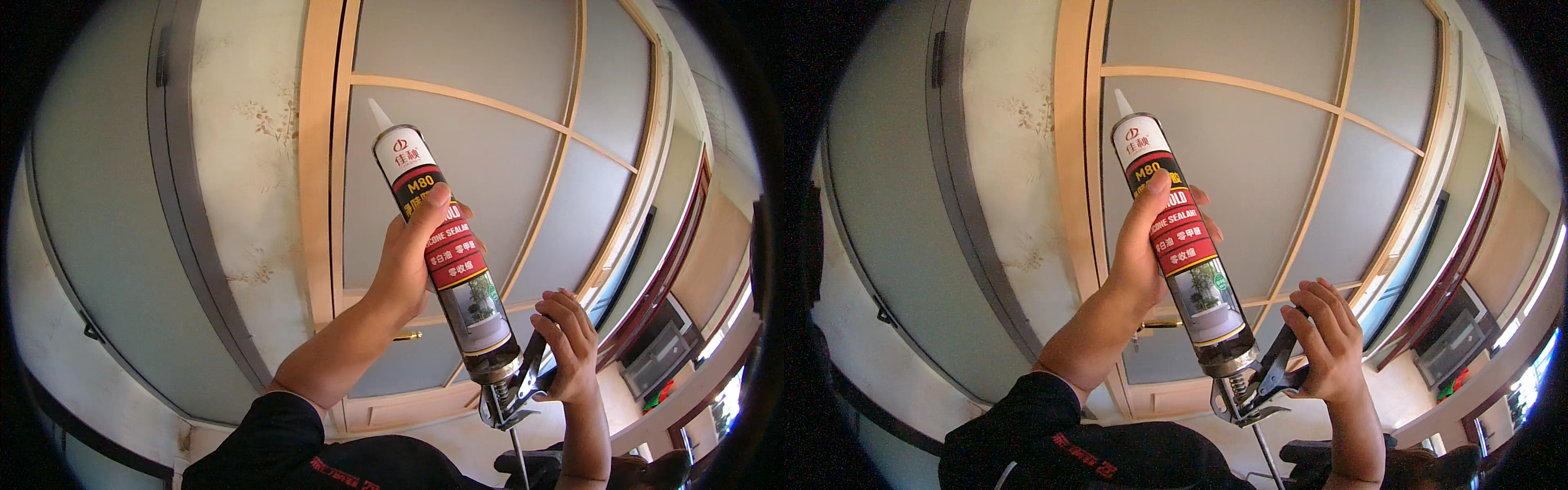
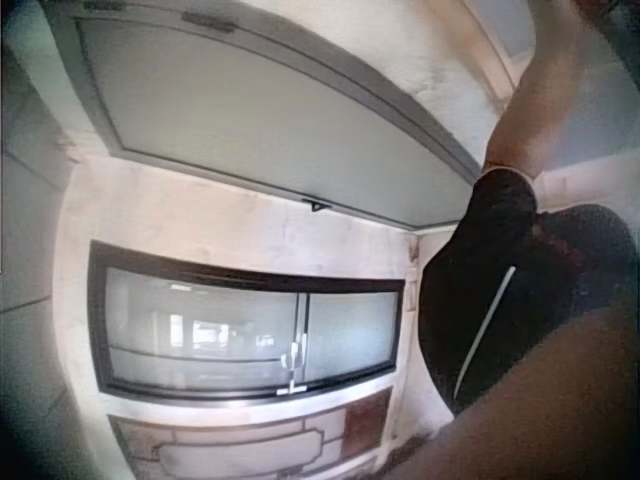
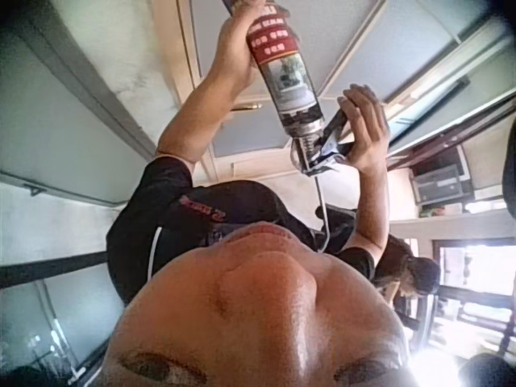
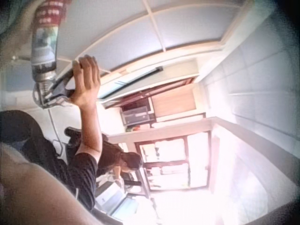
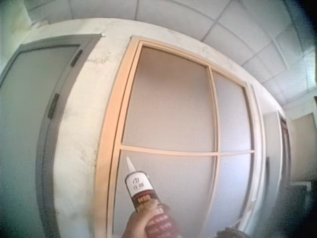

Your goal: The person uses a caulking gun to apply sealant along the seams of a glass door frame. They wipe the nozzle with a tissue and continue applying sealant along the vertical and horizontal joints of the door frame.

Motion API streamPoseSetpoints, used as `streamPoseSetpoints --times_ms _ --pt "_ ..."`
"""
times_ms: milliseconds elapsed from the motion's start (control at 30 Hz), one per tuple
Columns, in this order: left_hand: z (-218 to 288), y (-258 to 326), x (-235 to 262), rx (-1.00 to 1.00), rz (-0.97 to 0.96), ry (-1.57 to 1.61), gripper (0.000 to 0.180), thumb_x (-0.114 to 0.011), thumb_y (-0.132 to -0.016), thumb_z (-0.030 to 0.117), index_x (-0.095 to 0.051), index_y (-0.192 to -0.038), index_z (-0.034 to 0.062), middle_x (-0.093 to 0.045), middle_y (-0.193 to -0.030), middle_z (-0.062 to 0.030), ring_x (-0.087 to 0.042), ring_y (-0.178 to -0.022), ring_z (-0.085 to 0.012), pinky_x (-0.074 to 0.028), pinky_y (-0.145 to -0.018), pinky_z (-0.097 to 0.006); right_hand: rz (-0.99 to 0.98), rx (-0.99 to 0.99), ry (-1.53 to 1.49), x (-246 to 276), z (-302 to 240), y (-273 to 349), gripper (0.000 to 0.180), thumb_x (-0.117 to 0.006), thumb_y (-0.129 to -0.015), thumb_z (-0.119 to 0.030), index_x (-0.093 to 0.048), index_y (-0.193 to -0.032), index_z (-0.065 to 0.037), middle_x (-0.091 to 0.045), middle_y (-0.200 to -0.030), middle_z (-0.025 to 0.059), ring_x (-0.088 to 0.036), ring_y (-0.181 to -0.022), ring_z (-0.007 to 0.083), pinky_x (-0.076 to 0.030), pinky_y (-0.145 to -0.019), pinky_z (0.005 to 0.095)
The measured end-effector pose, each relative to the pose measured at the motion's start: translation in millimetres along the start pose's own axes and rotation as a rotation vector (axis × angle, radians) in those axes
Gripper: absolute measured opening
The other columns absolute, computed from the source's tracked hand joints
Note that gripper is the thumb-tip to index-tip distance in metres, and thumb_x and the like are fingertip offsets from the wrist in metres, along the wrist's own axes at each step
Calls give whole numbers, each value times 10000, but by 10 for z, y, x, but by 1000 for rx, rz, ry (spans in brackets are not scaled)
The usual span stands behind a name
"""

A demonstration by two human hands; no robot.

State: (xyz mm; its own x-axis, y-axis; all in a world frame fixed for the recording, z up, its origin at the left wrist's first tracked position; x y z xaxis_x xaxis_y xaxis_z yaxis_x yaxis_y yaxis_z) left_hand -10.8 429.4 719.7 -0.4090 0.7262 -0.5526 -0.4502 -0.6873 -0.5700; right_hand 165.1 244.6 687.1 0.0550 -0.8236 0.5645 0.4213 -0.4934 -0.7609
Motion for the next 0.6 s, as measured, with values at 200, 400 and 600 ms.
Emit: streamPoseSetpoints --times_ms 200,400,600 --pt "155 -161 181 15 -33 -13 516 -602 -971 514 -548 -1061 9 -657 -900 -108 -717 -704 -229 -606 -554 -345 24 -12 30 -190 -68 -184 556 -641 -744 -456 -654 -1069 -5 -660 -1078 205 -667 -1083 417 -517 -1000 558" --pt "245 -229 284 37 -69 -48 571 -649 -937 573 -567 -1024 14 -653 -799 -95 -709 -685 -188 -599 -606 -325 41 -42 28 -343 -109 -235 618 -581 -805 -567 -659 -1058 -9 -659 -1080 210 -666 -1088 417 -516 -1002 557" --pt "246 -256 316 39 -74 -66 553 -632 -952 562 -568 -1026 18 -665 -783 -100 -712 -680 -185 -599 -603 -321 90 -40 32 -380 -130 -265 507 -627 -766 -440 -644 -1035 -11 -667 -1033 200 -681 -1049 399 -529 -984 553"
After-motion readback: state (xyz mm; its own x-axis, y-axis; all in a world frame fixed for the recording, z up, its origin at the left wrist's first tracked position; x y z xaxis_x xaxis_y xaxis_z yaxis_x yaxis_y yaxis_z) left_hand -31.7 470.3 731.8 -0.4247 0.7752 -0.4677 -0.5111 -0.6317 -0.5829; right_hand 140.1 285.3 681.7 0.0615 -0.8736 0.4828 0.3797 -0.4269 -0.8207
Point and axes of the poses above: each hand's wrist, its own y-axis away from the middle knuckle, its own x-axis out of the back of the hand, z = x × y, the point moved 2 cm from there along -y, towards the middle knuckle
